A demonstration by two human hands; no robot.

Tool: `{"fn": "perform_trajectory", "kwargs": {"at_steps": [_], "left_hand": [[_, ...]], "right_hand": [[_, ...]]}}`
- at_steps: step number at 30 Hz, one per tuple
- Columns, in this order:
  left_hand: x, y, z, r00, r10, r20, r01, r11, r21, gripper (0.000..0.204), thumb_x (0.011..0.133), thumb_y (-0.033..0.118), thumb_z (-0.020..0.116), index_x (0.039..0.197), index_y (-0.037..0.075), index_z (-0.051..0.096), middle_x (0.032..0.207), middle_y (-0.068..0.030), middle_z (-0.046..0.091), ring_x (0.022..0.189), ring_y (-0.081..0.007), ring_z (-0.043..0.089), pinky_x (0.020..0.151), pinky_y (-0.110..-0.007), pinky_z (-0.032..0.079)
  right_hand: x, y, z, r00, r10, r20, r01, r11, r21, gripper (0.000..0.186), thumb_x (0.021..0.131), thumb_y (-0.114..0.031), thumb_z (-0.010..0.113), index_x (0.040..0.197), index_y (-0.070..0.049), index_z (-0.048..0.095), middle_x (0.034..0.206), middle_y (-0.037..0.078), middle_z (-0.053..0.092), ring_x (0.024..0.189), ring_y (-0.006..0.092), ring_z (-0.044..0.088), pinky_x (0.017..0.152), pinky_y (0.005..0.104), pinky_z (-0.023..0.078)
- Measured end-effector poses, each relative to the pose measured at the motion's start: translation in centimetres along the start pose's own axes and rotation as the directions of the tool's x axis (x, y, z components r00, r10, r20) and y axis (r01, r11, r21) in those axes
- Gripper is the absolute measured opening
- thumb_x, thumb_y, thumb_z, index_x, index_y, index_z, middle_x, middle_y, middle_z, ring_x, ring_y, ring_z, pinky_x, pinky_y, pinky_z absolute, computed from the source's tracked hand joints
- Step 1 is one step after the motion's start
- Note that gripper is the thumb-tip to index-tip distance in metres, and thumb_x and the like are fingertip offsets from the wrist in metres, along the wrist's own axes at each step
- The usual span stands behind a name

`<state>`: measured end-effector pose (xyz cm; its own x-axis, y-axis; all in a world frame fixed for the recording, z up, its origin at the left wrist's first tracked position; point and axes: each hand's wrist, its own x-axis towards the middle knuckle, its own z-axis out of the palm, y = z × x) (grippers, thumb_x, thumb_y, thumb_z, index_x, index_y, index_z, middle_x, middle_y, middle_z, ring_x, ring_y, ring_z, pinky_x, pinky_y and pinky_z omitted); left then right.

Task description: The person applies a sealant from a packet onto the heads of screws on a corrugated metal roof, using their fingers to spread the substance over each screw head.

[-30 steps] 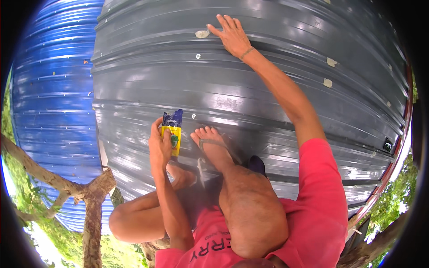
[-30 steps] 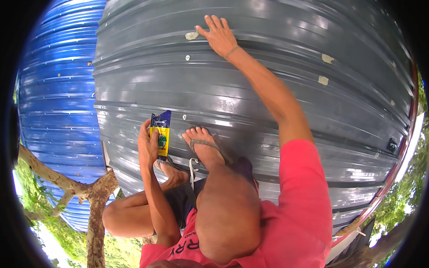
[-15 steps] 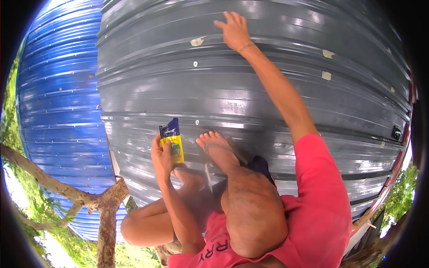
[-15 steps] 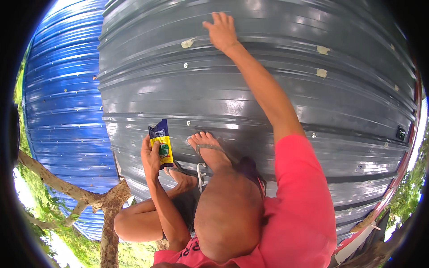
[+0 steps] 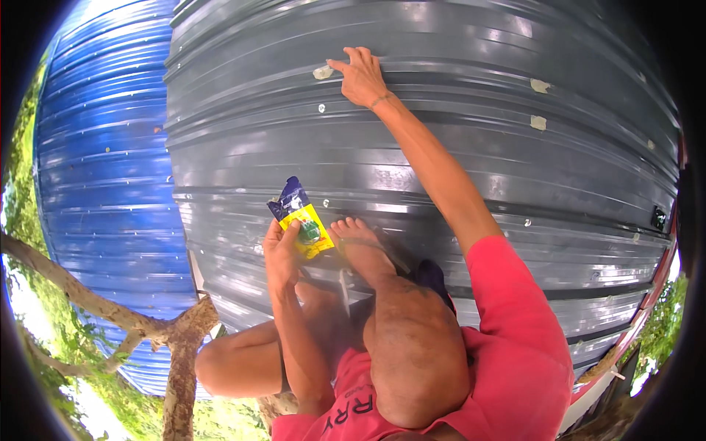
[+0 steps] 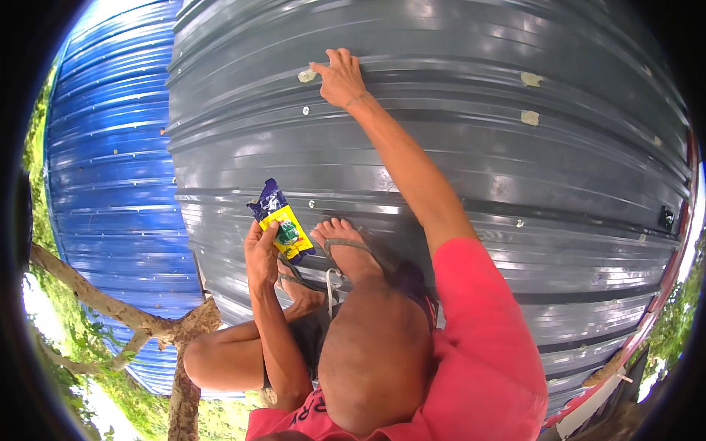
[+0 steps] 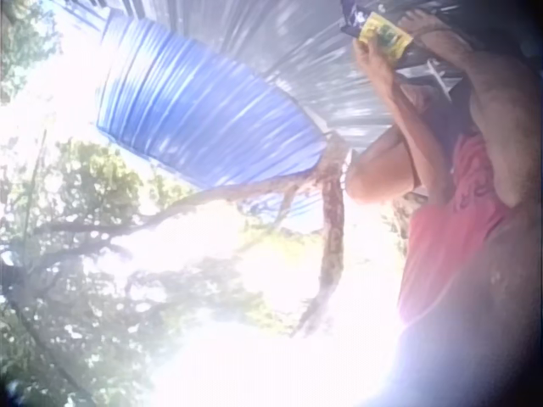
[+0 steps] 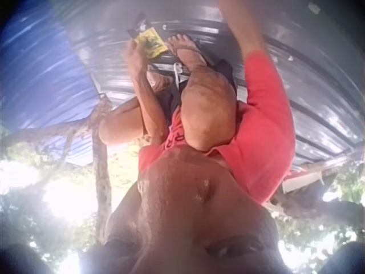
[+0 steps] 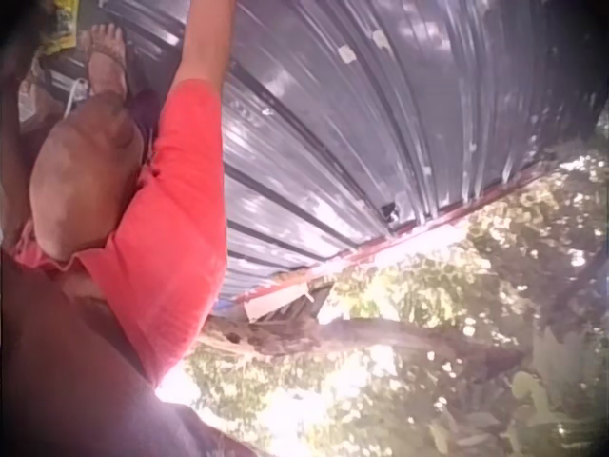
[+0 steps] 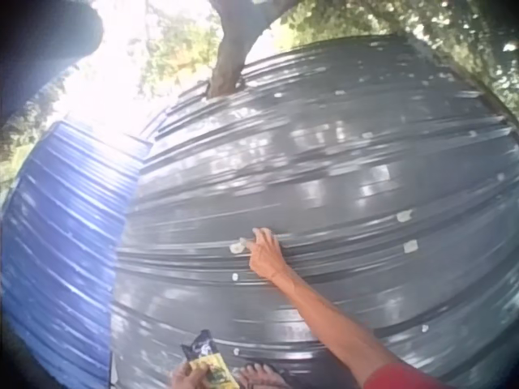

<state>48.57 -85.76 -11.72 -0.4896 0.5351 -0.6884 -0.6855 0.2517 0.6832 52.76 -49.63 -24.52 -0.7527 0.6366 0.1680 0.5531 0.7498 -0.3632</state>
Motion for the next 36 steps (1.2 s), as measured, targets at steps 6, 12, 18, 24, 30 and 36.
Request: {"fn": "perform_trajectory", "kwargs": {"at_steps": [6, 12, 18, 24, 30, 36], "left_hand": [[-1.0, -0.5, -1.8, 0.995, 0.003, -0.099, -0.003, 1.000, -0.007, 0.020, 0.100, 0.006, 0.059, 0.119, 0.001, 0.063, 0.104, -0.0051, 0.070, 0.091, -0.0112, 0.067, 0.082, -0.029, 0.053], [-0.2, 0.4, -1.2, 0.995, -0.007, -0.104, -0.002, 0.996, -0.086, 0.023, 0.099, 0.007, 0.062, 0.121, 0.000, 0.062, 0.106, -0.0048, 0.070, 0.092, -0.0113, 0.066, 0.084, -0.028, 0.051], [3.0, 1.5, 3.7, 0.991, 0.131, 0.028, -0.130, 0.991, -0.019, 0.023, 0.099, 0.007, 0.063, 0.122, 0.000, 0.060, 0.103, -0.0035, 0.070, 0.091, -0.0083, 0.065, 0.081, -0.026, 0.050], [4.2, 2.4, 6.8, 0.964, 0.266, -0.014, -0.265, 0.964, 0.038, 0.026, 0.102, 0.012, 0.061, 0.126, 0.000, 0.060, 0.102, -0.0040, 0.070, 0.089, -0.0089, 0.065, 0.075, -0.025, 0.053], [1.9, 1.1, 6.1, 0.986, 0.014, 0.163, -0.042, 0.985, 0.167, 0.023, 0.105, 0.017, 0.055, 0.119, 0.000, 0.064, 0.105, -0.0069, 0.072, 0.087, -0.0143, 0.070, 0.078, -0.030, 0.059], [1.2, 1.4, 5.6, 0.978, 0.140, 0.156, -0.196, 0.874, 0.444, 0.025, 0.107, 0.020, 0.053, 0.103, 0.000, 0.068, 0.085, -0.0058, 0.072, 0.071, -0.0112, 0.064, 0.068, -0.027, 0.053]], "right_hand": [[0.1, 1.0, -0.1, 0.985, -0.141, 0.097, 0.165, 0.939, -0.303, 0.043, 0.084, -0.009, 0.064, 0.126, -0.017, 0.070, 0.132, 0.015, 0.054, 0.123, 0.0323, 0.045, 0.095, 0.0452, 0.041], [-2.8, 4.3, -6.9, 0.988, 0.104, -0.112, -0.123, 0.975, -0.187, 0.055, 0.085, -0.007, 0.063, 0.140, -0.010, 0.058, 0.127, 0.016, 0.057, 0.119, 0.0336, 0.050, 0.098, 0.0469, 0.042], [-12.6, -6.8, -10.1, 0.896, 0.248, 0.368, -0.439, 0.373, 0.817, 0.083, 0.090, -0.011, 0.070, 0.160, -0.005, 0.026, 0.096, 0.009, 0.067, 0.089, 0.0171, 0.063, 0.085, 0.0329, 0.052], [-14.1, -14.4, -10.3, 0.832, 0.206, 0.515, -0.542, 0.103, 0.834, 0.100, 0.089, 0.004, 0.067, 0.163, -0.008, 0.001, 0.092, 0.004, 0.064, 0.083, 0.0085, 0.061, 0.076, 0.0240, 0.051], [-12.0, -14.8, -11.5, 0.881, 0.222, 0.418, -0.459, 0.182, 0.870, 0.106, 0.086, 0.002, 0.068, 0.162, -0.008, -0.004, 0.090, 0.005, 0.067, 0.079, 0.0086, 0.061, 0.074, 0.0232, 0.050], [-12.4, -15.1, -11.7, 0.794, 0.147, 0.590, -0.601, 0.039, 0.798, 0.109, 0.082, 0.000, 0.071, 0.161, -0.003, -0.004, 0.102, 0.012, 0.071, 0.085, 0.0116, 0.067, 0.075, 0.0248, 0.054]]}}
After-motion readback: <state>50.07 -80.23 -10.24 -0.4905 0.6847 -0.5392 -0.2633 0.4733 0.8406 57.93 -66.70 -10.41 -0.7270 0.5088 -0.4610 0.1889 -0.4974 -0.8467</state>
